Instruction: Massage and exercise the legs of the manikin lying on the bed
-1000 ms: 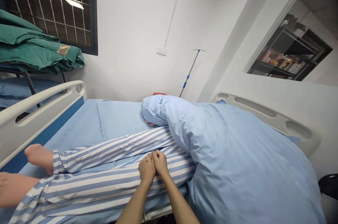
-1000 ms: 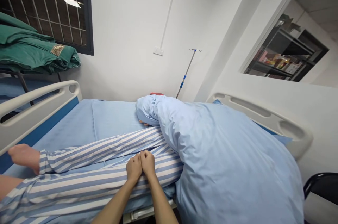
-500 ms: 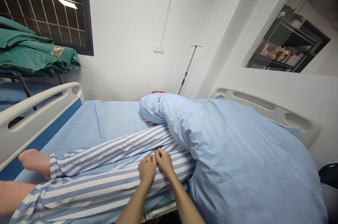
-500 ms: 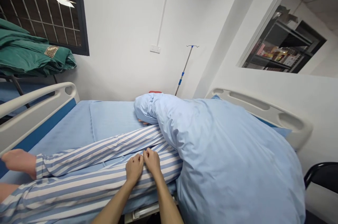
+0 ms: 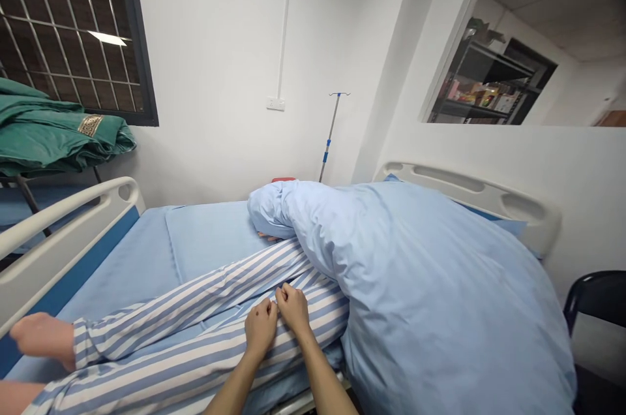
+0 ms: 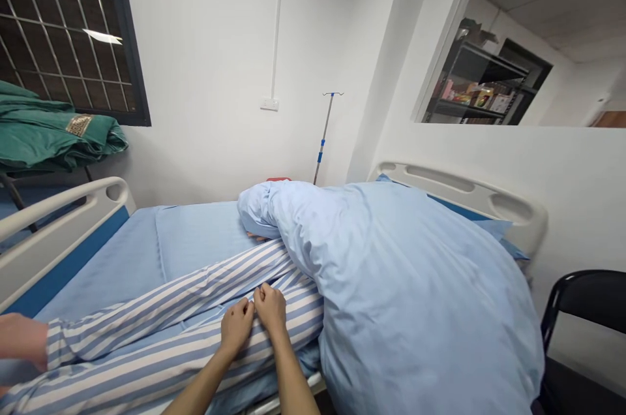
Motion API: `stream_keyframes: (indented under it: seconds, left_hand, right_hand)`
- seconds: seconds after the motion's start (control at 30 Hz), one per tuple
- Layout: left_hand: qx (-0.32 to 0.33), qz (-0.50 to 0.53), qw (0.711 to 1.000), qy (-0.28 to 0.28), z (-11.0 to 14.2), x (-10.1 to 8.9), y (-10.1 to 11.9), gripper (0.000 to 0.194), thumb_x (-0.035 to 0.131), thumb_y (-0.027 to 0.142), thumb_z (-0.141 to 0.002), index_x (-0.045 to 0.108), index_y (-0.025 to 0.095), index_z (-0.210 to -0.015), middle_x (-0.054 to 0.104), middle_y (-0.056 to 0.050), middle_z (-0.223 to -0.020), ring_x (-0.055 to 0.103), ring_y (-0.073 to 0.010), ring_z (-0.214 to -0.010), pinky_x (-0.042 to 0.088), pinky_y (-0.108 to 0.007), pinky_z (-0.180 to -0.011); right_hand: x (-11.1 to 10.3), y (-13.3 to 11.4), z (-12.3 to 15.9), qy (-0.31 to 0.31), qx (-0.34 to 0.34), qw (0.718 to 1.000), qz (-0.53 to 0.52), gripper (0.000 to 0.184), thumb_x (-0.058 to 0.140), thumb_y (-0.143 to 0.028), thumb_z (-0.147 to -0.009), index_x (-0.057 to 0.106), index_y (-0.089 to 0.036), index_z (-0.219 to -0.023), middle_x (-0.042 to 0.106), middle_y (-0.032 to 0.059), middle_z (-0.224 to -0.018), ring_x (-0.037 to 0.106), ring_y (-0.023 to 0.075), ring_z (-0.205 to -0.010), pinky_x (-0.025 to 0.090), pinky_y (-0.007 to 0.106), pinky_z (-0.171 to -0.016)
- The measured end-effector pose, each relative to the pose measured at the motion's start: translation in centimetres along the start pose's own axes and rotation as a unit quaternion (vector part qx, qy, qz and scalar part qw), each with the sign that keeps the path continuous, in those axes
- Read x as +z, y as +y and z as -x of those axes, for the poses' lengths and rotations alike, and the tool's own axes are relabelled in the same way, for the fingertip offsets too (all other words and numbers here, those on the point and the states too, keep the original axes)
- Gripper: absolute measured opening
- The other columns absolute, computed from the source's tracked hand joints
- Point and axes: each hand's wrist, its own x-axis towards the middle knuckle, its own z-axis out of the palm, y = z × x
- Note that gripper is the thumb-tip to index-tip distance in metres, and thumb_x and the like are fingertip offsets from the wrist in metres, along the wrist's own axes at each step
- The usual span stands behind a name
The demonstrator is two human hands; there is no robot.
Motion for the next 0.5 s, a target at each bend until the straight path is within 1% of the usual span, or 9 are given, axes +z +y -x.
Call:
stream_keyframes:
  seconds: [0.1, 0.17, 0.23, 0.37, 0.43, 0.5]
  left_hand:
    - [0.011, 0.076, 0.997, 0.005, -0.2, -0.6, -0.2, 0.028, 0.038, 0.026, -0.080, 0.049, 0.019, -0.055, 0.058, -0.001, -0.059, 0.050, -0.0134, -0.062, 0.025, -0.025, -0.058]
    - [0.007, 0.128, 0.992, 0.011, -0.9, -1.3, 0.5, 0.030, 0.038, 0.025, -0.078, 0.043, 0.018, -0.048, 0.050, 0.001, -0.050, 0.044, -0.0118, -0.055, 0.024, -0.025, -0.056]
    - [0.018, 0.161, 0.987, 0.018, -2.1, -2.1, 2.0, 0.031, 0.039, 0.025, -0.077, 0.039, 0.018, -0.046, 0.044, 0.002, -0.047, 0.040, -0.0108, -0.053, 0.024, -0.024, -0.054]
    - [0.055, 0.205, 0.977, 0.022, -4.7, -3.1, 6.7, 0.032, 0.038, 0.029, -0.078, 0.037, 0.018, -0.048, 0.040, 0.004, -0.046, 0.039, -0.0094, -0.052, 0.025, -0.022, -0.052]
    - [0.053, 0.222, 0.973, 0.032, -5.2, -2.8, 8.4, 0.032, 0.036, 0.031, -0.079, 0.036, 0.019, -0.049, 0.039, 0.004, -0.047, 0.039, -0.0092, -0.051, 0.026, -0.021, -0.051]
    - [0.033, 0.229, 0.972, 0.049, -4.7, -1.8, 8.6, 0.033, 0.034, 0.031, -0.080, 0.036, 0.019, -0.050, 0.041, 0.004, -0.048, 0.040, -0.0097, -0.052, 0.027, -0.022, -0.052]
  right_hand:
    - [0.0, 0.0, -0.1, 0.009, 0.005, 1.000, -0.024, 0.031, 0.041, -0.028, -0.079, 0.042, -0.019, -0.050, 0.036, -0.0046, -0.044, 0.030, 0.0093, -0.045, 0.016, 0.026, -0.051]
    - [-0.1, 0.1, -0.2, 0.018, 0.013, 0.999, -0.050, 0.034, 0.042, -0.032, -0.080, 0.040, -0.019, -0.049, 0.035, -0.0048, -0.043, 0.029, 0.0092, -0.045, 0.017, 0.026, -0.050]
    - [-0.3, 0.2, -0.3, 0.023, 0.018, 0.995, -0.090, 0.039, 0.040, -0.038, -0.082, 0.040, -0.018, -0.049, 0.036, -0.0046, -0.044, 0.030, 0.0091, -0.045, 0.019, 0.025, -0.050]
    - [-0.9, 0.8, -0.7, 0.029, 0.032, 0.978, -0.203, 0.045, 0.030, -0.046, -0.086, 0.042, -0.018, -0.053, 0.044, -0.0024, -0.049, 0.037, 0.0099, -0.049, 0.023, 0.022, -0.050]
    - [-1.0, 1.1, -0.8, 0.025, 0.041, 0.967, -0.250, 0.047, 0.028, -0.048, -0.086, 0.045, -0.017, -0.055, 0.049, -0.0006, -0.052, 0.040, 0.0109, -0.052, 0.026, 0.022, -0.050]
    - [-1.1, 1.4, -0.9, 0.024, 0.047, 0.958, -0.283, 0.047, 0.028, -0.048, -0.086, 0.049, -0.017, -0.059, 0.053, 0.0016, -0.056, 0.043, 0.0123, -0.055, 0.029, 0.022, -0.051]
